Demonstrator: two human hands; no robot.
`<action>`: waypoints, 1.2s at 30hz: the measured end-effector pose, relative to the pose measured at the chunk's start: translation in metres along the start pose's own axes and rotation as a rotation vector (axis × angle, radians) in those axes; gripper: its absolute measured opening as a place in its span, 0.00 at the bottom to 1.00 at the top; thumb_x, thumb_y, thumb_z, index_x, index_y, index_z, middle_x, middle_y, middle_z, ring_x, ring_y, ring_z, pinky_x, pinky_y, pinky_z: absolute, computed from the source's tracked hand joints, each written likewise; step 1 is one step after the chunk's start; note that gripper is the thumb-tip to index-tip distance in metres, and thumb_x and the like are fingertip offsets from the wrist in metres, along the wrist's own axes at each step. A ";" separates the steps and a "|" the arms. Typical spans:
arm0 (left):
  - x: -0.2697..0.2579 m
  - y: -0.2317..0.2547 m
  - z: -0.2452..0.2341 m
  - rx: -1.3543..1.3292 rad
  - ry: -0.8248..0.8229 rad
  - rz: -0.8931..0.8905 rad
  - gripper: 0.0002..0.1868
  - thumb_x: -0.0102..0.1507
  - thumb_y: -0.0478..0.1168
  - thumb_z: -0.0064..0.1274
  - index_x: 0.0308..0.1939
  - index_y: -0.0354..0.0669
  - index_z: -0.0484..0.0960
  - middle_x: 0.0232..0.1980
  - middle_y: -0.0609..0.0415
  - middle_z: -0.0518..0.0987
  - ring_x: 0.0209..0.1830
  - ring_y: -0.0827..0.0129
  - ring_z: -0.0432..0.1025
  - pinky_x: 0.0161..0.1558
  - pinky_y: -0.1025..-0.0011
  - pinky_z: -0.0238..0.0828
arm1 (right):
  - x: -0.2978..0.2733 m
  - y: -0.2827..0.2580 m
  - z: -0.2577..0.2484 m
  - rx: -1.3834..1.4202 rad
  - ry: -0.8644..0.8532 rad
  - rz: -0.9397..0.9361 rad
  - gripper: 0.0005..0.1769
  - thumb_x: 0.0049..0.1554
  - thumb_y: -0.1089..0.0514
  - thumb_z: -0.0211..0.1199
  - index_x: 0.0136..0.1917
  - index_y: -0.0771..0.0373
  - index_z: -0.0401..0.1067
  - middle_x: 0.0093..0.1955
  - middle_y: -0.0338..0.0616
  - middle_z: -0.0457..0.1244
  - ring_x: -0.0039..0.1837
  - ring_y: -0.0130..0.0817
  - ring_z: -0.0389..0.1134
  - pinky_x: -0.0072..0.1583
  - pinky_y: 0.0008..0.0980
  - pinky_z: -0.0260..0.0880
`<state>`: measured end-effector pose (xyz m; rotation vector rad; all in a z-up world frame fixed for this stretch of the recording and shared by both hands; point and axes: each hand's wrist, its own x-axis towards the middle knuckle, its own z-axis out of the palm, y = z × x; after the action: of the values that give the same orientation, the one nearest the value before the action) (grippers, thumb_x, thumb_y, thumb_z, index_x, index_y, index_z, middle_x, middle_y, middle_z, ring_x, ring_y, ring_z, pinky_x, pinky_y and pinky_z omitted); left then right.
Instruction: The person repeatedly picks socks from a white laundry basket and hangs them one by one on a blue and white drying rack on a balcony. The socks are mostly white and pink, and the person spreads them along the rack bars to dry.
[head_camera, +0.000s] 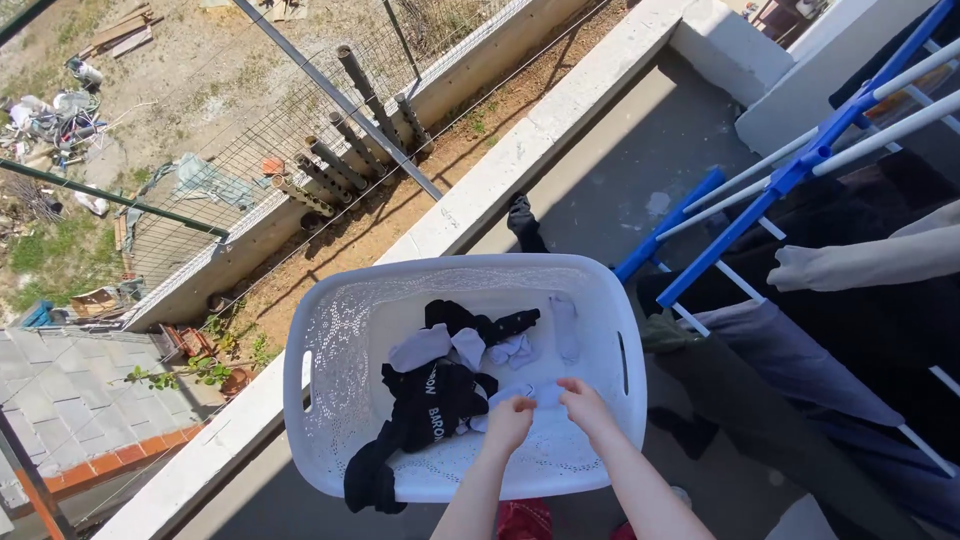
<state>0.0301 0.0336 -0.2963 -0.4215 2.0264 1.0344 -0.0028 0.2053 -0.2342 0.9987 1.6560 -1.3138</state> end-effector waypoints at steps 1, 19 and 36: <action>0.015 0.002 0.014 -0.011 -0.002 -0.005 0.22 0.61 0.42 0.39 0.52 0.55 0.88 0.57 0.62 0.85 0.60 0.68 0.77 0.63 0.68 0.69 | 0.015 0.000 -0.002 -0.012 0.001 0.005 0.28 0.55 0.59 0.53 0.68 0.52 0.72 0.72 0.36 0.63 0.68 0.33 0.64 0.60 0.36 0.65; 0.155 -0.019 0.102 -0.436 0.111 -0.162 0.20 0.61 0.47 0.52 0.53 0.44 0.84 0.47 0.45 0.83 0.47 0.54 0.78 0.47 0.59 0.77 | 0.119 0.002 0.007 -0.020 0.111 -0.064 0.48 0.60 0.37 0.58 0.83 0.66 0.51 0.83 0.65 0.47 0.82 0.58 0.47 0.76 0.52 0.56; -0.002 0.123 -0.020 -1.007 0.127 -0.005 0.16 0.65 0.36 0.56 0.22 0.48 0.73 0.23 0.64 0.62 0.25 0.77 0.56 0.29 0.75 0.57 | -0.099 -0.035 -0.020 -0.229 0.054 -0.275 0.27 0.63 0.42 0.51 0.71 0.49 0.73 0.68 0.30 0.68 0.71 0.27 0.68 0.69 0.30 0.65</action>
<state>-0.0523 0.0922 -0.2234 -1.0119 1.4561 2.0238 0.0016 0.2091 -0.1271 0.6947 1.9885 -1.2425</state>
